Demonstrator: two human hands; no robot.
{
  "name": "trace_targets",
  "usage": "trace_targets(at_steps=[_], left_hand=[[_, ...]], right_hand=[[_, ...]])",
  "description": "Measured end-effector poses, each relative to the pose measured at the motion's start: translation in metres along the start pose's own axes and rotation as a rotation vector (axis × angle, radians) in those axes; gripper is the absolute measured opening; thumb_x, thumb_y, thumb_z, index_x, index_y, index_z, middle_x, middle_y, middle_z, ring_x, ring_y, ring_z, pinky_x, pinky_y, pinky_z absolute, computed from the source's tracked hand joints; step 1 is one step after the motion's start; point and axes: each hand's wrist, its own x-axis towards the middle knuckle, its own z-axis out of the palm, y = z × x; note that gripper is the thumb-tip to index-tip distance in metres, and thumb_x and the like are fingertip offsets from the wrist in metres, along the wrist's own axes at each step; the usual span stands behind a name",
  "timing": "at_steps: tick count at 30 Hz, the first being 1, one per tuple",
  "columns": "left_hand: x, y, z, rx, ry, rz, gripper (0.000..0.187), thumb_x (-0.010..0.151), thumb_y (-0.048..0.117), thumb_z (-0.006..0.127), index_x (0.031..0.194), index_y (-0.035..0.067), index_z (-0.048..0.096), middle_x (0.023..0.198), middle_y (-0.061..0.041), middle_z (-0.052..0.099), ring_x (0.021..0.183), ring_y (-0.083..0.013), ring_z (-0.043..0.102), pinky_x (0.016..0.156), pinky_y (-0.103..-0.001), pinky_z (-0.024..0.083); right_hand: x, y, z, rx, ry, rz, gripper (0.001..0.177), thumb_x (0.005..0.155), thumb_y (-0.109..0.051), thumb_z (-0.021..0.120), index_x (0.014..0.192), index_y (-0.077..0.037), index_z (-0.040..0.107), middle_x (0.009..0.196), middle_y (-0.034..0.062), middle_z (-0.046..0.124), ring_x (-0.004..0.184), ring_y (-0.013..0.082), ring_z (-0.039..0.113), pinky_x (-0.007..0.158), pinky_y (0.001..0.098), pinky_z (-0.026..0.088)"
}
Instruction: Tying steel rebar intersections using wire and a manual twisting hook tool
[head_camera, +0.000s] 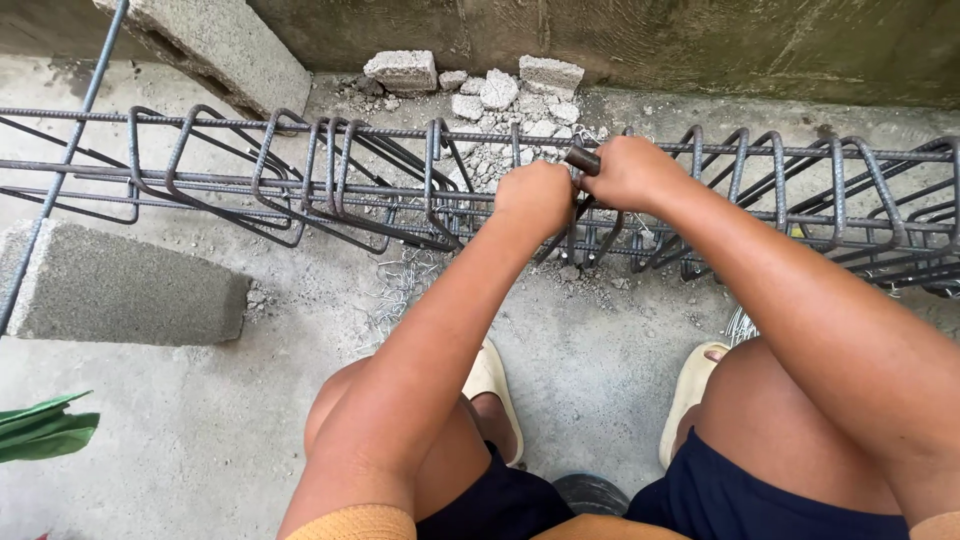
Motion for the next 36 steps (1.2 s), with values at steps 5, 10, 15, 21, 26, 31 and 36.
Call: trace_targets(at_steps=[5, 10, 15, 21, 26, 31, 36], left_hand=[[-0.019, 0.014, -0.021, -0.003, -0.029, -0.012, 0.03, 0.087, 0.014, 0.055, 0.101, -0.002, 0.077, 0.097, -0.021, 0.077, 0.099, -0.0428, 0.075, 0.084, -0.058, 0.059], [-0.025, 0.018, -0.032, -0.077, -0.082, -0.061, 0.036, 0.086, 0.016, 0.053, 0.105, -0.005, 0.076, 0.102, -0.022, 0.076, 0.104, -0.0428, 0.074, 0.089, -0.058, 0.058], [-0.003, 0.011, -0.013, -0.101, -0.108, -0.087, 0.037, 0.085, 0.019, 0.056, 0.107, -0.004, 0.076, 0.104, -0.022, 0.076, 0.108, -0.0403, 0.073, 0.092, -0.057, 0.057], [0.007, 0.011, -0.015, -0.039, -0.184, -0.097, 0.034, 0.08, 0.015, 0.054, 0.101, 0.003, 0.078, 0.102, -0.013, 0.077, 0.089, -0.0258, 0.073, 0.082, -0.039, 0.058], [0.015, 0.005, -0.01, -0.055, -0.159, -0.106, 0.035, 0.082, 0.017, 0.057, 0.105, 0.003, 0.078, 0.111, -0.013, 0.076, 0.102, -0.0318, 0.072, 0.091, -0.043, 0.056], [0.021, 0.004, -0.008, 0.019, -0.135, -0.058, 0.031, 0.085, 0.017, 0.057, 0.104, 0.002, 0.077, 0.109, -0.014, 0.076, 0.099, -0.0327, 0.073, 0.086, -0.046, 0.057], [0.018, 0.008, -0.008, 0.069, -0.119, -0.051, 0.031, 0.086, 0.018, 0.057, 0.104, 0.004, 0.077, 0.11, -0.014, 0.076, 0.098, -0.0343, 0.073, 0.085, -0.046, 0.057]], right_hand=[[-0.026, 0.005, -0.031, 0.189, -0.125, 0.019, 0.024, 0.081, -0.029, 0.068, 0.08, -0.008, 0.079, 0.061, 0.0077, 0.071, 0.062, 0.0267, 0.07, 0.073, 0.0399, 0.052], [-0.094, -0.018, -0.062, 0.077, -0.084, 0.043, 0.025, 0.083, -0.021, 0.065, 0.089, -0.001, 0.079, 0.077, 0.0206, 0.078, 0.1, 0.0466, 0.07, 0.088, 0.0554, 0.051], [-0.135, -0.002, -0.068, -0.026, 0.033, 0.056, 0.019, 0.075, -0.028, 0.073, 0.086, -0.015, 0.08, 0.079, 0.0175, 0.077, 0.095, 0.043, 0.072, 0.083, 0.0522, 0.054], [-0.226, -0.005, -0.093, -0.111, 0.09, 0.03, 0.028, 0.078, -0.018, 0.071, 0.103, -0.018, 0.083, 0.065, 0.0042, 0.079, 0.043, 0.0204, 0.062, 0.047, 0.0339, 0.048], [-0.323, -0.01, -0.077, -0.06, 0.46, -0.006, 0.036, 0.071, -0.003, 0.078, 0.106, -0.013, 0.082, 0.087, 0.0081, 0.081, 0.05, 0.0209, 0.072, 0.042, 0.0334, 0.054], [-0.326, 0.025, 0.022, 0.603, 0.513, 0.118, 0.041, 0.086, 0.005, 0.06, 0.124, -0.002, 0.075, 0.069, 0.0029, 0.071, 0.049, 0.009, 0.046, 0.044, 0.0213, 0.035], [-0.324, 0.019, 0.077, 0.511, 0.46, 0.033, 0.068, 0.084, -0.002, 0.064, 0.151, -0.001, 0.05, 0.088, 0.0048, 0.074, 0.069, 0.0133, 0.067, 0.063, 0.0259, 0.054]])
